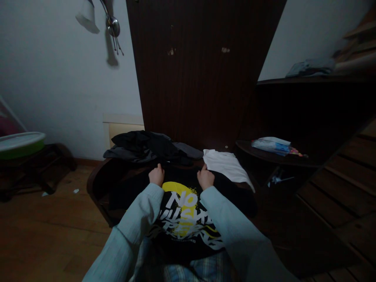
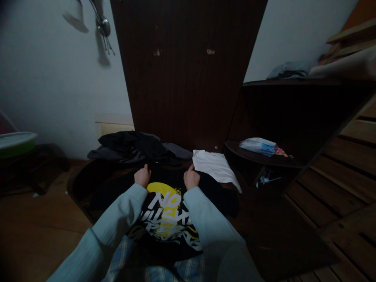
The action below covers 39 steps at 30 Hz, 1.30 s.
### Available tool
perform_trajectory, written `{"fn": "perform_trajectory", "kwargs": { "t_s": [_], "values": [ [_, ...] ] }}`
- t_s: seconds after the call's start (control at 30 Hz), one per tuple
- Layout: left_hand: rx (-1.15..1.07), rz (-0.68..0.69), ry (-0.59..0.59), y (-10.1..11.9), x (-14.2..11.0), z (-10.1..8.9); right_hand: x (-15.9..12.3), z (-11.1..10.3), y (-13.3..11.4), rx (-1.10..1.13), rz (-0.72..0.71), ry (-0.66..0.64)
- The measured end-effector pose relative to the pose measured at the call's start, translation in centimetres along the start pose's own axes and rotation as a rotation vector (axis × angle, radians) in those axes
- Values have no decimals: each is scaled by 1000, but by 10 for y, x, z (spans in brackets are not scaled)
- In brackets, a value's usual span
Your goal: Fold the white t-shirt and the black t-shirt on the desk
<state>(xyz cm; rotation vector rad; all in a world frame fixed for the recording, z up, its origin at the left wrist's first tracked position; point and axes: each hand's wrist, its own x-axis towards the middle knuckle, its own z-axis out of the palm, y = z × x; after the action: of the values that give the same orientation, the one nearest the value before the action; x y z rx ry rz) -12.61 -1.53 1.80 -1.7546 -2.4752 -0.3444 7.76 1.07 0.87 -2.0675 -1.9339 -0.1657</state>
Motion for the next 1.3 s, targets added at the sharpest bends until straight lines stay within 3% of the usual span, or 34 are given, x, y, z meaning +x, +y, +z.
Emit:
{"fn": "perform_trajectory", "kwargs": {
  "t_s": [0.17,0.43,0.6,0.8,1.0,1.17,1.3],
  "values": [
    [1,18,-49,-2,-2,-2,0,2,-1,5,-1,-56],
    [-39,0,6,-3,-8,-3,-1,-6,1,15,13,-65],
    [-146,-63,73,-5,-6,-2,-1,-11,4,113,68,-73],
    [-270,-125,52,-14,-4,-12,-5,-26,14,257,83,-96],
    [-253,-17,57,-6,0,-18,-3,-34,5,243,38,-115],
    [-168,224,38,7,11,-5,7,-19,-7,180,-153,40],
    [-87,234,96,6,22,7,17,-3,-6,149,-221,105]
  ]
}}
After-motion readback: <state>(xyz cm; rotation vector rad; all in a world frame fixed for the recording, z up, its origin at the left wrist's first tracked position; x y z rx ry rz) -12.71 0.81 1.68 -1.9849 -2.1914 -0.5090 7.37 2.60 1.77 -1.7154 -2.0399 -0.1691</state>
